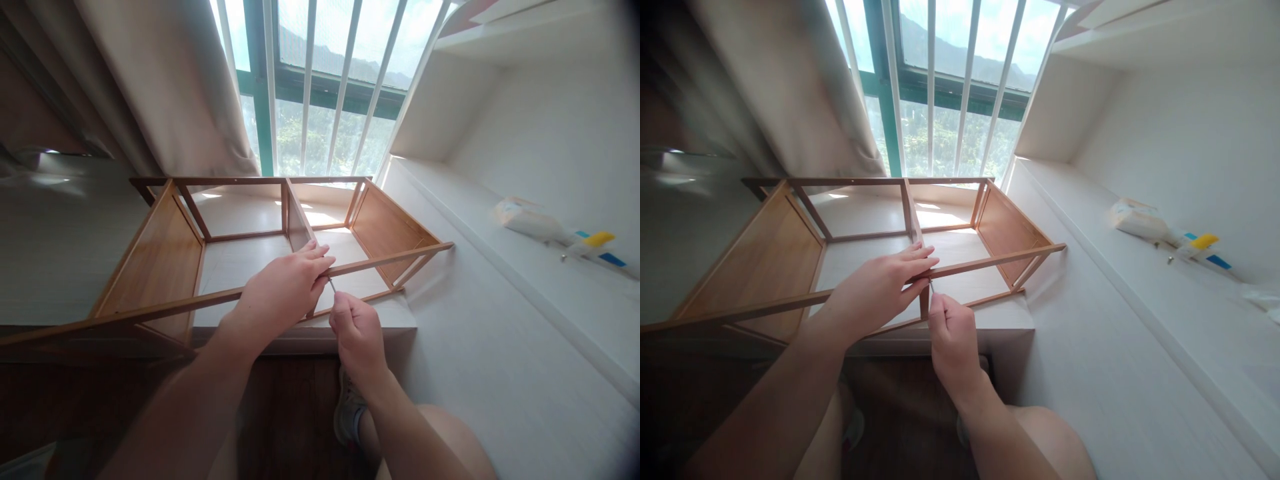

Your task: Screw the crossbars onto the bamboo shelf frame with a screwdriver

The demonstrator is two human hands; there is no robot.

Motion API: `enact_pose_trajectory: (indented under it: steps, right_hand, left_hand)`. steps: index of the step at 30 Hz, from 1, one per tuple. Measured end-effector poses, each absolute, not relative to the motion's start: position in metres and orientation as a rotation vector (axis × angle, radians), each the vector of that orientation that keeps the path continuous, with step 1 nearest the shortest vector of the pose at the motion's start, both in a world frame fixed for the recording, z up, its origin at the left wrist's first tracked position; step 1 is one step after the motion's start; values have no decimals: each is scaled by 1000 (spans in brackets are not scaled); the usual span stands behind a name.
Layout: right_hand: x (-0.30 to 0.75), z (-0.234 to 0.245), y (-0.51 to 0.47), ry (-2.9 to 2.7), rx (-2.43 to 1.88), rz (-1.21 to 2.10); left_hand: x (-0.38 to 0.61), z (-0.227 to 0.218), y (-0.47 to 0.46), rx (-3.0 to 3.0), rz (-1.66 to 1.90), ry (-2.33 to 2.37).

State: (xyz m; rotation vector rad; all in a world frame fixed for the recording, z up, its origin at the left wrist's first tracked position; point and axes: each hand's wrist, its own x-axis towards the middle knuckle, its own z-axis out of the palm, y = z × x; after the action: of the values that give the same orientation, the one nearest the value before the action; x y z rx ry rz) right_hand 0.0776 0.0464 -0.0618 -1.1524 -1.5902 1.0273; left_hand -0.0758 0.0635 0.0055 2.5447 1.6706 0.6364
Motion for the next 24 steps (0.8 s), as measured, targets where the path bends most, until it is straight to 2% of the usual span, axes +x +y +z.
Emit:
enact_pose_trajectory:
  steps: [4, 7, 17, 24]
  right_hand:
    - [70, -47, 40, -930, -849, 1830]
    - [69, -36, 37, -607, -641, 2092]
    - [61, -42, 26, -646, -708, 1841]
    - [75, -62, 43, -1354, -1069, 1362]
  left_hand:
    - [-75, 5, 63, 2566, 646, 1681]
    - [-75, 4, 64, 2582, 655, 1687]
    - [-74, 3, 63, 2588, 676, 1705]
    - [-75, 2, 63, 2592, 663, 1692]
